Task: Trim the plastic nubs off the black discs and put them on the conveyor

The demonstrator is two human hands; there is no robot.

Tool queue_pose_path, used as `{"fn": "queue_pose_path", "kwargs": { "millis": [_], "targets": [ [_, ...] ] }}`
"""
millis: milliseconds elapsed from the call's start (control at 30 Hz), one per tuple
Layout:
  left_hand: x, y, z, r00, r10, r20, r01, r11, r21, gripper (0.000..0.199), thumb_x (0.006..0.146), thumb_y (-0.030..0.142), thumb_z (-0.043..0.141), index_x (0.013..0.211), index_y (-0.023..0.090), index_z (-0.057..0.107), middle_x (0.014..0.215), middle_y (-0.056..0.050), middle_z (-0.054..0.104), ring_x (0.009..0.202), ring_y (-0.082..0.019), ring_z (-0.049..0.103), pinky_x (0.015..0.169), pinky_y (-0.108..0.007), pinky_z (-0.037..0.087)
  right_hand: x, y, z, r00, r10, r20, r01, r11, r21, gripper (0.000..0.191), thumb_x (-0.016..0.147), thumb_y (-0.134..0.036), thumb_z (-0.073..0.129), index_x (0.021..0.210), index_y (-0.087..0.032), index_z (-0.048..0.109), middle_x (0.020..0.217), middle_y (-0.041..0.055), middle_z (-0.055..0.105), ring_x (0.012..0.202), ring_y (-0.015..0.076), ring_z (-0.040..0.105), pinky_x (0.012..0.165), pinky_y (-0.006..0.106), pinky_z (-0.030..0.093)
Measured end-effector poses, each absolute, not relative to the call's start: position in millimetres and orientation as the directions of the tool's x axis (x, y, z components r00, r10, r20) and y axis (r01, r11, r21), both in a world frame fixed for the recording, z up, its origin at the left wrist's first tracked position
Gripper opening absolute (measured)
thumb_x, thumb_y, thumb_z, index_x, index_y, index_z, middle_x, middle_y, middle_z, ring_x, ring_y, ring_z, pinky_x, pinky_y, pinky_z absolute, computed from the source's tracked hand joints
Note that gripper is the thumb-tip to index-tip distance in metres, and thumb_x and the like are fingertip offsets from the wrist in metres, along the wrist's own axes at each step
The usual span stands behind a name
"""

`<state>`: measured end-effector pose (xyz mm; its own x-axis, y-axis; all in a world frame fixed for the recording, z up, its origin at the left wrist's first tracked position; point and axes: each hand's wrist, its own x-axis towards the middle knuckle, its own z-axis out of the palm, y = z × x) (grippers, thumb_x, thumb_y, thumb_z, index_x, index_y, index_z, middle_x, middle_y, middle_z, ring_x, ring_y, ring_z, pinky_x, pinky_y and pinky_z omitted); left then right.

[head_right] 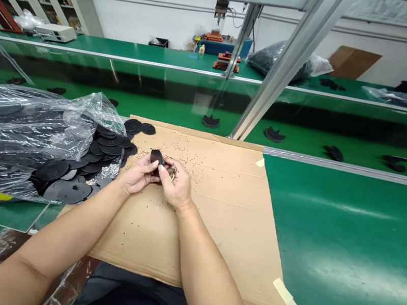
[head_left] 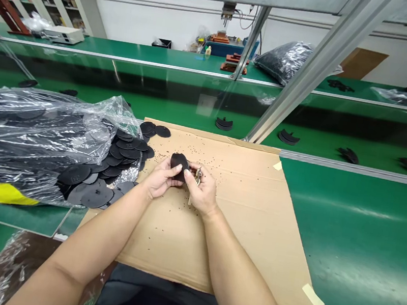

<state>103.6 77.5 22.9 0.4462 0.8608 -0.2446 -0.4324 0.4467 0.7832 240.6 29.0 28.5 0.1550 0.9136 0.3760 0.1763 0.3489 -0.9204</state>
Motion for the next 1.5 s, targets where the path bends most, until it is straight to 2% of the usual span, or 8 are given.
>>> {"fn": "queue_pose_path", "kwargs": {
  "millis": [233, 500, 967, 1033, 1200, 1300, 1400, 1500],
  "targets": [
    [102, 76, 26, 0.525, 0.802, -0.285, -0.459, 0.549, 0.699, 0.037, 0.066, 0.029, 0.078, 0.096, 0.019, 0.059, 0.071, 0.001, 0.058, 0.052, -0.007, 0.050, 0.041, -0.017, 0.033, 241, 29, 21, 0.086, 0.903, 0.420, 0.215, 0.395, -0.893, 0.024, 0.085, -0.037, 0.058, 0.102, -0.021, 0.063, 0.094, 0.0065, 0.068, 0.082, 0.0191, 0.065, 0.077, 0.036, 0.054],
    [102, 73, 24, 0.582, 0.762, -0.285, -0.428, 0.585, 0.689, 0.044, 0.071, 0.047, 0.073, 0.103, 0.019, 0.061, 0.072, 0.000, 0.057, 0.051, -0.008, 0.049, 0.037, -0.018, 0.034, 239, 30, 19, 0.049, 0.811, 0.583, 0.360, 0.530, -0.768, 0.017, 0.085, -0.027, 0.058, 0.099, -0.022, 0.065, 0.097, 0.0078, 0.068, 0.090, 0.0213, 0.065, 0.082, 0.038, 0.053],
    [107, 71, 14, 0.569, 0.779, -0.265, -0.467, 0.571, 0.675, 0.038, 0.073, 0.047, 0.072, 0.093, 0.017, 0.059, 0.066, 0.002, 0.055, 0.050, -0.008, 0.050, 0.040, -0.018, 0.034, 238, 30, 29, -0.055, 0.671, 0.740, 0.602, 0.613, -0.512, 0.015, 0.089, -0.020, 0.049, 0.092, -0.019, 0.063, 0.079, 0.0071, 0.065, 0.077, 0.0201, 0.059, 0.076, 0.037, 0.050],
    [109, 70, 16, 0.566, 0.779, -0.270, -0.464, 0.572, 0.677, 0.039, 0.072, 0.048, 0.072, 0.093, 0.017, 0.060, 0.067, 0.001, 0.055, 0.051, -0.009, 0.051, 0.040, -0.019, 0.035, 237, 30, 27, -0.026, 0.683, 0.730, 0.583, 0.604, -0.544, 0.014, 0.089, -0.021, 0.049, 0.091, -0.019, 0.063, 0.079, 0.0069, 0.065, 0.077, 0.0197, 0.059, 0.076, 0.037, 0.050],
    [111, 71, 24, 0.457, 0.855, -0.243, -0.557, 0.489, 0.671, 0.039, 0.066, 0.037, 0.079, 0.092, 0.016, 0.061, 0.066, 0.002, 0.055, 0.050, -0.007, 0.047, 0.040, -0.017, 0.034, 232, 30, 19, 0.120, 0.802, 0.585, 0.391, 0.503, -0.771, 0.014, 0.088, -0.029, 0.054, 0.096, -0.020, 0.062, 0.087, 0.0060, 0.065, 0.082, 0.0188, 0.062, 0.077, 0.035, 0.050],
    [108, 76, 25, 0.420, 0.873, -0.246, -0.592, 0.469, 0.655, 0.041, 0.060, 0.026, 0.083, 0.094, 0.016, 0.062, 0.069, 0.002, 0.057, 0.049, -0.005, 0.046, 0.039, -0.016, 0.031, 231, 31, 16, 0.223, 0.862, 0.456, 0.299, 0.385, -0.873, 0.019, 0.085, -0.035, 0.059, 0.095, -0.020, 0.060, 0.077, 0.0027, 0.062, 0.070, 0.0162, 0.060, 0.070, 0.032, 0.050],
    [105, 81, 23, 0.373, 0.891, -0.260, -0.606, 0.446, 0.659, 0.045, 0.058, 0.022, 0.084, 0.097, 0.016, 0.062, 0.073, 0.001, 0.059, 0.051, -0.005, 0.048, 0.040, -0.016, 0.033, 232, 32, 19, 0.275, 0.895, 0.351, 0.251, 0.286, -0.925, 0.022, 0.081, -0.038, 0.061, 0.091, -0.019, 0.059, 0.068, -0.0009, 0.058, 0.059, 0.0133, 0.055, 0.062, 0.029, 0.048],
    [105, 83, 20, 0.321, 0.915, -0.244, -0.589, 0.395, 0.705, 0.046, 0.059, 0.019, 0.082, 0.101, 0.016, 0.062, 0.077, 0.000, 0.062, 0.058, -0.008, 0.054, 0.044, -0.017, 0.038, 233, 32, 24, 0.237, 0.908, 0.344, 0.234, 0.291, -0.928, 0.018, 0.081, -0.036, 0.061, 0.086, -0.019, 0.059, 0.067, -0.0007, 0.059, 0.059, 0.0134, 0.055, 0.061, 0.028, 0.047]
  ]
}}
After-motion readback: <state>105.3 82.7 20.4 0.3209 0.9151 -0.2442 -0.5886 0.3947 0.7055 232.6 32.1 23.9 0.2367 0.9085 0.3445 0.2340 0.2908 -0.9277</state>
